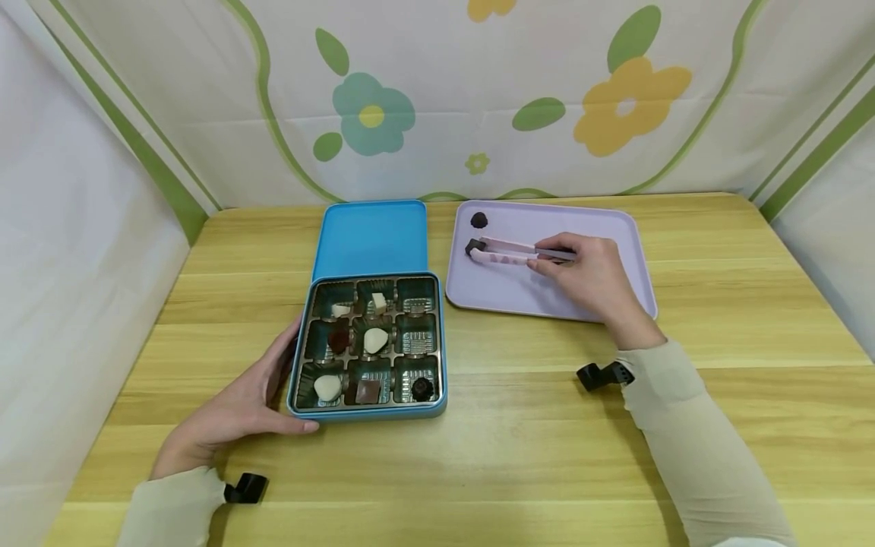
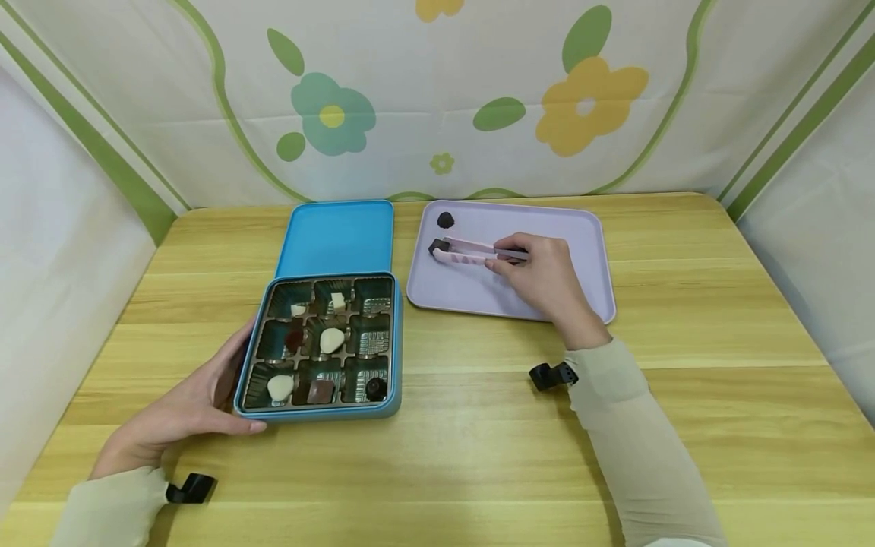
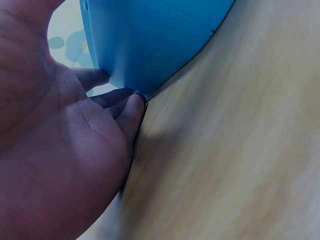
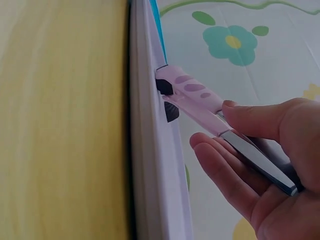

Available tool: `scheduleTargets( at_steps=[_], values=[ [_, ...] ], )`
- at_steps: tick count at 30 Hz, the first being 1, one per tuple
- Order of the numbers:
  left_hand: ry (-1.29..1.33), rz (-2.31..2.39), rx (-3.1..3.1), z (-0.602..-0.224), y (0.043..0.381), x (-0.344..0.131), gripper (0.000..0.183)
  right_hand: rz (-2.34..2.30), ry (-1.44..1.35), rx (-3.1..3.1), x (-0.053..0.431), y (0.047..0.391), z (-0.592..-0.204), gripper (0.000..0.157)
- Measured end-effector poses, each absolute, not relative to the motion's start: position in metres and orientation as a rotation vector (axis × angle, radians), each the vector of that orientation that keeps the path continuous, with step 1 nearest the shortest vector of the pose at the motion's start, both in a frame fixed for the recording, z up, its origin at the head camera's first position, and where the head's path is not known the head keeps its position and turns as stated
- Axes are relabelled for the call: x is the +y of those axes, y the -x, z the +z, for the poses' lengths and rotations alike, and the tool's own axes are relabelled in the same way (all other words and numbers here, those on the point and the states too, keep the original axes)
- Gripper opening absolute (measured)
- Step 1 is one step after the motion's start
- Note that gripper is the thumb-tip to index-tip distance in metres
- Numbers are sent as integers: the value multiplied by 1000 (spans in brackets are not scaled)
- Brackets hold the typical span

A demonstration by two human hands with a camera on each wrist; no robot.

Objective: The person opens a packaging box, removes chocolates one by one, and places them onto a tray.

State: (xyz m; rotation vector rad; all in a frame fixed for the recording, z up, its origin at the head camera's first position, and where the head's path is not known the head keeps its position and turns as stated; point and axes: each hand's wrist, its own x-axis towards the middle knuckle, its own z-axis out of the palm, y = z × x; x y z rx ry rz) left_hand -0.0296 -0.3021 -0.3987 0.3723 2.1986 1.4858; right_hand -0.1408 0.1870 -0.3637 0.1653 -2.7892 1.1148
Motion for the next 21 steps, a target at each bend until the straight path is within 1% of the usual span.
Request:
scheduleTargets(
  at_steps=[6, 13, 17, 21],
  values=[
    [-376, 1525, 2157, -397, 29, -301, 138, 1068, -197, -2831, 186, 137, -357, 26],
    [-417, 1558, 2134, -398, 31, -301, 139, 1112, -154, -2816, 187, 131, -347, 29],
    [-416, 1560, 2132, -399, 31, -301, 139, 1165, -146, -2796, 188, 127, -342, 27],
    [-413, 1563, 2137, -398, 30, -301, 139, 1219, -206, -2784, 187, 121, -340, 24]
  ],
)
